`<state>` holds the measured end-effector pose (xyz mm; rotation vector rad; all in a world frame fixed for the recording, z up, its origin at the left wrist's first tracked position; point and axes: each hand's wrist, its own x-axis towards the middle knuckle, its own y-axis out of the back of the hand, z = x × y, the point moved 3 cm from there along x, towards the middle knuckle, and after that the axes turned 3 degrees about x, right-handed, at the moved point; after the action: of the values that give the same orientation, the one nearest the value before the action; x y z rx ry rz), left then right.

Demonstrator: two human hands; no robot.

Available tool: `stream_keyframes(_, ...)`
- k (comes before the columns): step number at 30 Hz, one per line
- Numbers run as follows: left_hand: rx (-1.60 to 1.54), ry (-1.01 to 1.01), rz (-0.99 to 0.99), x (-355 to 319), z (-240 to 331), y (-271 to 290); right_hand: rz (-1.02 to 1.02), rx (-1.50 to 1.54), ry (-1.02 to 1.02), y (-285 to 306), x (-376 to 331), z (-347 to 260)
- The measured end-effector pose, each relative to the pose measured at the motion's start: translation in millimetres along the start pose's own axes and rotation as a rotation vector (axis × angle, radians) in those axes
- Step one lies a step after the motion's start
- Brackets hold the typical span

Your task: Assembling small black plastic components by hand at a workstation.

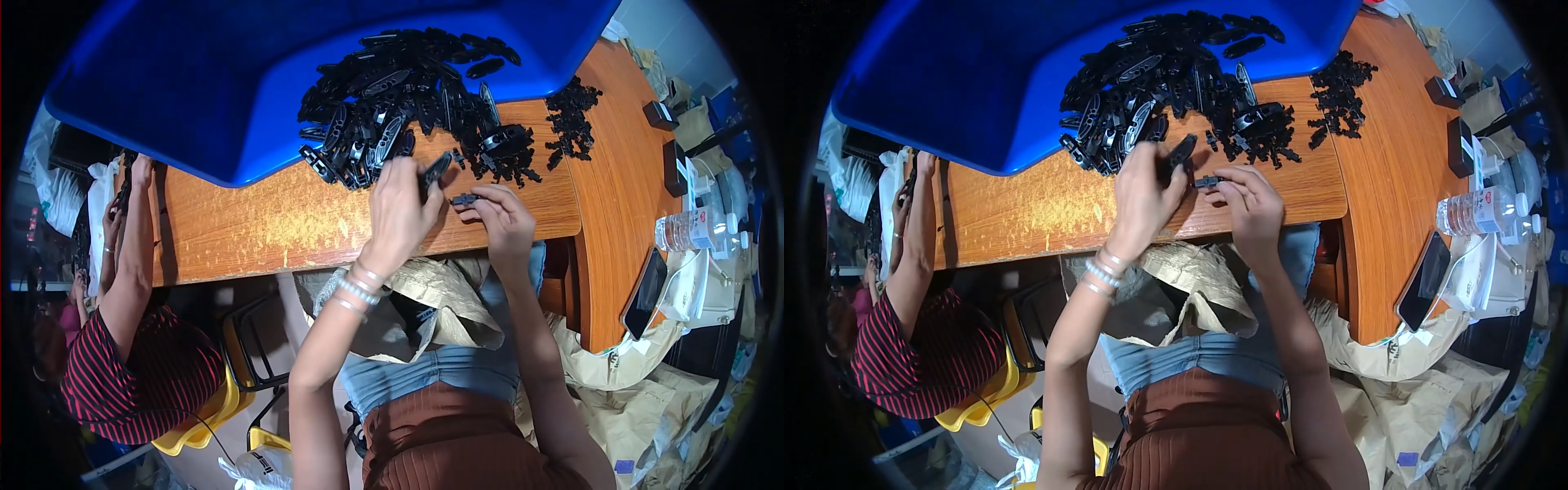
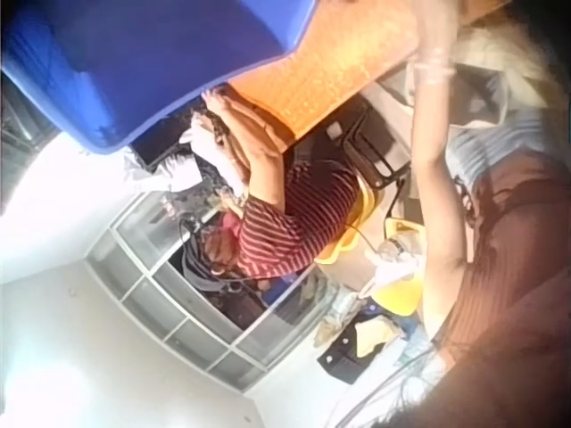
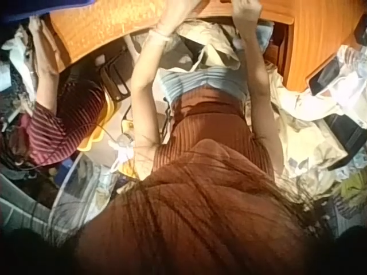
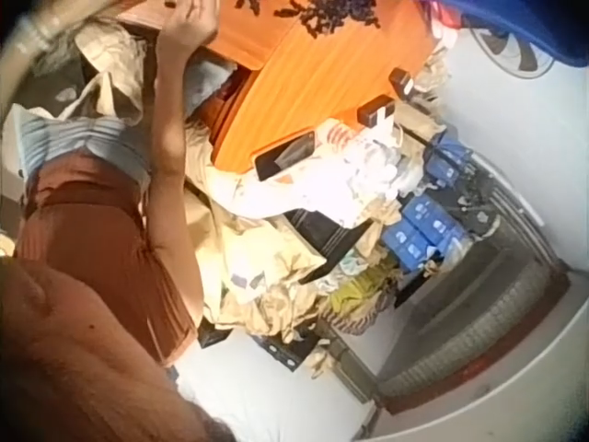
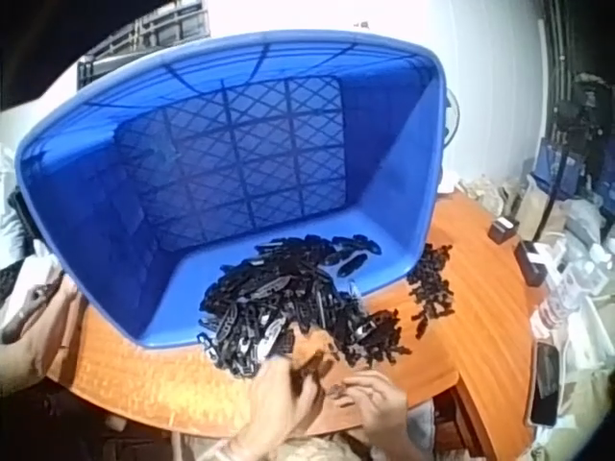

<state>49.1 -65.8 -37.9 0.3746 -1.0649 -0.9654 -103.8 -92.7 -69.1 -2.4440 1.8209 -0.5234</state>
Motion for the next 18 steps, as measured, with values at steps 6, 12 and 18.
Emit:
stream_keyframes(6, -0.868, 0.66, -0.338, -44.2, 2.1, 18.6, -0.059, 0.102, -0.034, -4.1, -13.3, -23.0)
stream_keyframes(12, -1.001, 0.687, -0.393, -53.3, 17.7, 40.3, -0.101, -0.199, 0.126, -14.3, -22.0, -35.6)
stream_keyframes(18, -1.106, 0.71, -0.345, -58.7, 23.1, 41.9, -0.145, -0.515, 0.275, -19.6, -27.8, -49.6)
